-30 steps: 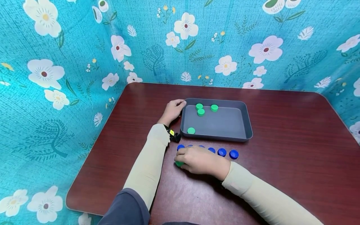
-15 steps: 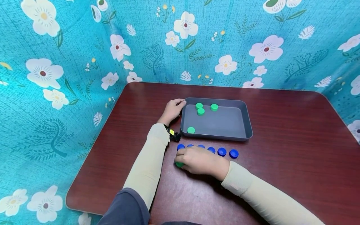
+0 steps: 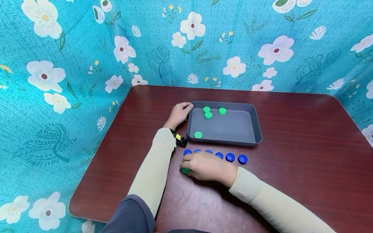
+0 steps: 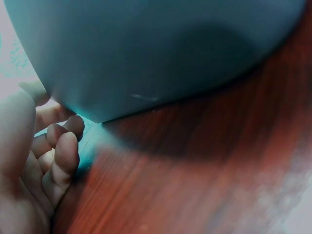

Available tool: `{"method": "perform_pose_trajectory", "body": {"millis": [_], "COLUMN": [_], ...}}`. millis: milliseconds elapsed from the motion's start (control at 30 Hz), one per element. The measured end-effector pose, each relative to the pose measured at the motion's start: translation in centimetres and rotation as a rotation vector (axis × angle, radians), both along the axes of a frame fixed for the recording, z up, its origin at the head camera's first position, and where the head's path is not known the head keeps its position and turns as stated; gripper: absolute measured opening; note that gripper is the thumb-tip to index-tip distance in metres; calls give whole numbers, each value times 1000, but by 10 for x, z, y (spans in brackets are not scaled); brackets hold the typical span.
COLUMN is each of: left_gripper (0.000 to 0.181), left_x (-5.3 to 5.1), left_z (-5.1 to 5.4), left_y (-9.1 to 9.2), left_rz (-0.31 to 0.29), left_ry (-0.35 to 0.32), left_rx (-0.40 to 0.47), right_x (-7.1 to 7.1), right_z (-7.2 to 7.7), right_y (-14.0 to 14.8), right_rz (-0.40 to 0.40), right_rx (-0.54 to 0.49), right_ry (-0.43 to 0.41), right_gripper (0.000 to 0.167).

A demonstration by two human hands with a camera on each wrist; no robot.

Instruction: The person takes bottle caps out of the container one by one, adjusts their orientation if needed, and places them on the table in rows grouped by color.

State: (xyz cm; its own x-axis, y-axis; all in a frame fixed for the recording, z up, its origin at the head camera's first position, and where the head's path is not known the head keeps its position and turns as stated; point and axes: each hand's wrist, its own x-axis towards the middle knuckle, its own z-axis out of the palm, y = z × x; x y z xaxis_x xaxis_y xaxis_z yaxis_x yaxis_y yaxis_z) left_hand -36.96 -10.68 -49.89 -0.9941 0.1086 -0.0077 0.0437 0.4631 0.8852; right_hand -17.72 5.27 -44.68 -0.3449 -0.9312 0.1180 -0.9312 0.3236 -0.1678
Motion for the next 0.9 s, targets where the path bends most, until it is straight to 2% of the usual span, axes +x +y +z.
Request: {"method": "perform_pose_trajectory", "body": {"millis": [400,900], "left_gripper": [41,44], "left_x": [0,0], "left_z": [0,-2], "left_y": [0,-1], "left_rz": [4,-4], "left_ry": [-1,-7], "left_rx": [-2,-11], "right_x": [-5,-9], "right_z": [5,6], "right_y": [6,14], "right_rz": [22,12], "right_rx": [-37,-157], "right_ry": [-71,-40], "right_gripper": [26,16]}}
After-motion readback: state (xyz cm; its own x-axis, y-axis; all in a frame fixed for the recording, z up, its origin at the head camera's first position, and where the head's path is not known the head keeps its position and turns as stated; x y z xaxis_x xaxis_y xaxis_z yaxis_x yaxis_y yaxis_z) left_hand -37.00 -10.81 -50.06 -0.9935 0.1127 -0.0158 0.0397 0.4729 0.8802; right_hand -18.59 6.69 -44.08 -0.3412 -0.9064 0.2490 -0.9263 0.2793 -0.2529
